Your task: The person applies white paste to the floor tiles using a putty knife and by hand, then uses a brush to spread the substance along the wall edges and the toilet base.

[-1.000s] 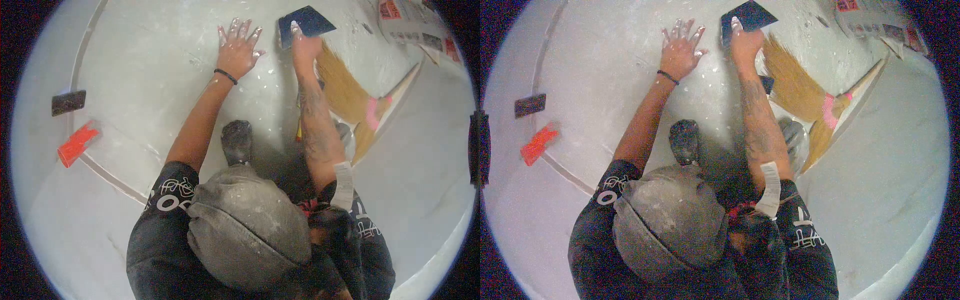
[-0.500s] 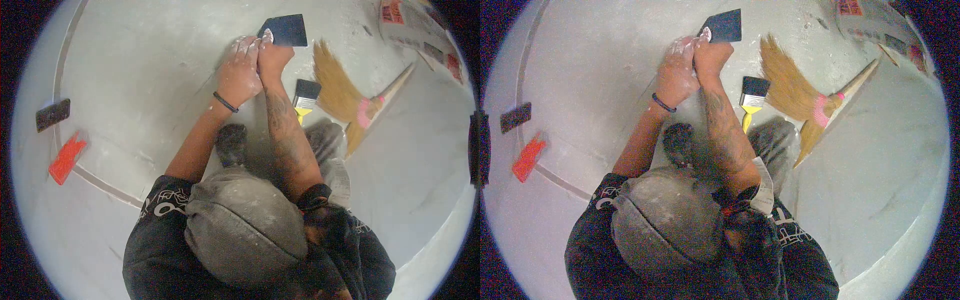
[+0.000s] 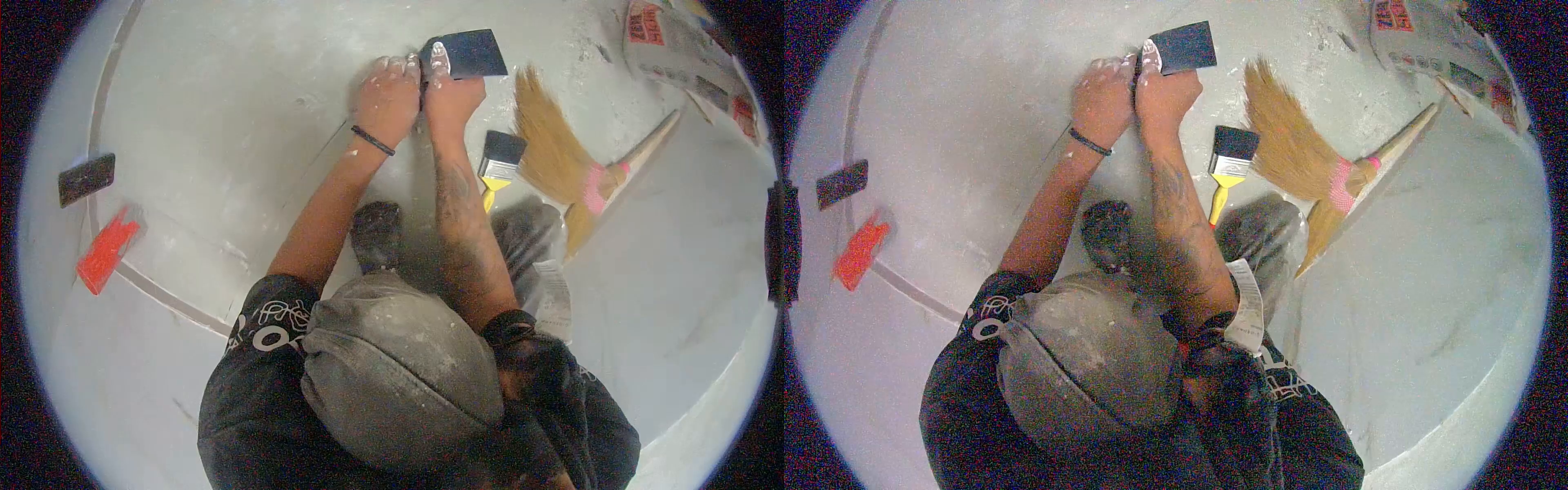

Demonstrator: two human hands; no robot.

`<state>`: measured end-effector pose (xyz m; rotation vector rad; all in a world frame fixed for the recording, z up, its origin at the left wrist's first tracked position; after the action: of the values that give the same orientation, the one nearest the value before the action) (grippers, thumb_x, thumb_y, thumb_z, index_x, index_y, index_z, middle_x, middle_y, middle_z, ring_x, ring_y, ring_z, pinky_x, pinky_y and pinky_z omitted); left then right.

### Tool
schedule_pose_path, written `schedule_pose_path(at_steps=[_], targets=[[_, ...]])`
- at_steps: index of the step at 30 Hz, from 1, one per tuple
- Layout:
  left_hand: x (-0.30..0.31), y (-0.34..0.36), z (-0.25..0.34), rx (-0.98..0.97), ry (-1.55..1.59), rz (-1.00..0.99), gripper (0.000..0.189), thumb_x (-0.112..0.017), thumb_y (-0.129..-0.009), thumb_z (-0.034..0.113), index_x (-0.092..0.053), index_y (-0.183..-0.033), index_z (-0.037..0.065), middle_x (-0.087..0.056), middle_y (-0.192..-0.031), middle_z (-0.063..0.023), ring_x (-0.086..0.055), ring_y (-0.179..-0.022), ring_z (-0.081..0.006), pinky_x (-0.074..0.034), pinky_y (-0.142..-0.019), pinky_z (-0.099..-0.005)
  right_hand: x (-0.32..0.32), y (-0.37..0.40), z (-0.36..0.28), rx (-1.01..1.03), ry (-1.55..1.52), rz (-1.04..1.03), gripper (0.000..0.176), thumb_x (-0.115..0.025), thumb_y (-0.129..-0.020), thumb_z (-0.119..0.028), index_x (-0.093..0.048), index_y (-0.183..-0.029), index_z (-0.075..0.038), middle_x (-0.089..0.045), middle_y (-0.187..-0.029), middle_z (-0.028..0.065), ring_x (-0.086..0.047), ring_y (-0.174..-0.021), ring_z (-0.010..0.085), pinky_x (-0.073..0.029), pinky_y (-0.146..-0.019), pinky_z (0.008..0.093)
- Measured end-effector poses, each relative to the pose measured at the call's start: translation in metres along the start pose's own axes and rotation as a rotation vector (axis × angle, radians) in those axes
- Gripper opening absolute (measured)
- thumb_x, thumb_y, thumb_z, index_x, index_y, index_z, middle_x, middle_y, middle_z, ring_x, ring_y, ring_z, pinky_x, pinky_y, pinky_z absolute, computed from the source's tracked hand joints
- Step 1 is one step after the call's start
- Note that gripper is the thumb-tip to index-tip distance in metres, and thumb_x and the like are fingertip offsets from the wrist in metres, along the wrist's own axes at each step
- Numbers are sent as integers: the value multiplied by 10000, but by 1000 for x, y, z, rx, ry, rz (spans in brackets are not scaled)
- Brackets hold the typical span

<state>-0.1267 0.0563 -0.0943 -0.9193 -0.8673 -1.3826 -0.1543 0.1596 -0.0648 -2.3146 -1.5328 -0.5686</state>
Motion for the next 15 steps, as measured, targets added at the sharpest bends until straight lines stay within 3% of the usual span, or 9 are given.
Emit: schedule_pose_path(at_steps=[4, 5, 7, 10, 13, 15], targets=[[4, 5, -4, 62, 178, 58, 370, -501, -803, 193, -541, -1150, 72, -563, -1082, -142, -531, -1004, -310, -443, -847, -405, -12, 11, 23, -124, -52, -18, 224, -632, -791, -133, -586, -697, 65, -624, -651, 168, -619, -585, 270, -452, -553, 384], [7, 4, -5, 58, 175, 56, 370, -501, -803, 193, -541, -1150, 72, -563, -1082, -142, -531, -1004, -310, -443, -847, -405, -14, 13, 24, -138, -57, -44, 186, -626, -788, -94, -586, -702, 67, -626, -667, 143, -605, -598, 222, -452, -558, 360], [15, 4, 2, -47, -48, 139, 333, -483, -800, 140, -560, -1118, 78, -584, -971, -108, -548, -974, -283, -493, -757, -359, -15, 16, 32, -165, -57, -64, 149, -620, -784, -55, -586, -708, 69, -628, -683, 117, -591, -611, 174, -452, -564, 335], [3, 2, 0, -172, -34, 251, 318, -492, -793, 147, -563, -1090, 58, -583, -955, -94, -561, -937, -271, -502, -717, -353, -15, 12, 36, -135, -75, -14, 159, -615, -786, -61, -578, -704, 70, -623, -669, 134, -586, -578, 203, -443, -544, 351], [0, -16, 2, -186, -28, 135, 303, -507, -778, 154, -570, -1052, 41, -590, -958, -88, -575, -897, -263, -506, -698, -350, -14, -7, 9, 89, 126, -83, 166, -587, -793, -97, -573, -731, 57, -617, -683, 185, -610, -633, 333, -461, -603, 402], [2, -27, 7, -182, -29, 95, 298, -512, -771, 154, -572, -1039, 36, -596, -949, -84, -580, -879, -255, -507, -690, -348, -11, -15, 5, 83, 115, -65, 154, -585, -785, -86, -575, -734, 59, -620, -692, 188, -613, -641, 341, -464, -608, 403]])
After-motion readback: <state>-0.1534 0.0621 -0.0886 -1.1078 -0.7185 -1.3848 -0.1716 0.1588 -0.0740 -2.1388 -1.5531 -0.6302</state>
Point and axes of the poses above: each hand's wrist, its own y-axis away from the middle knuckle, its own x-axis out of the back of the hand, z = x × y, the point moved 7 cm from there along -y, towards the middle knuckle
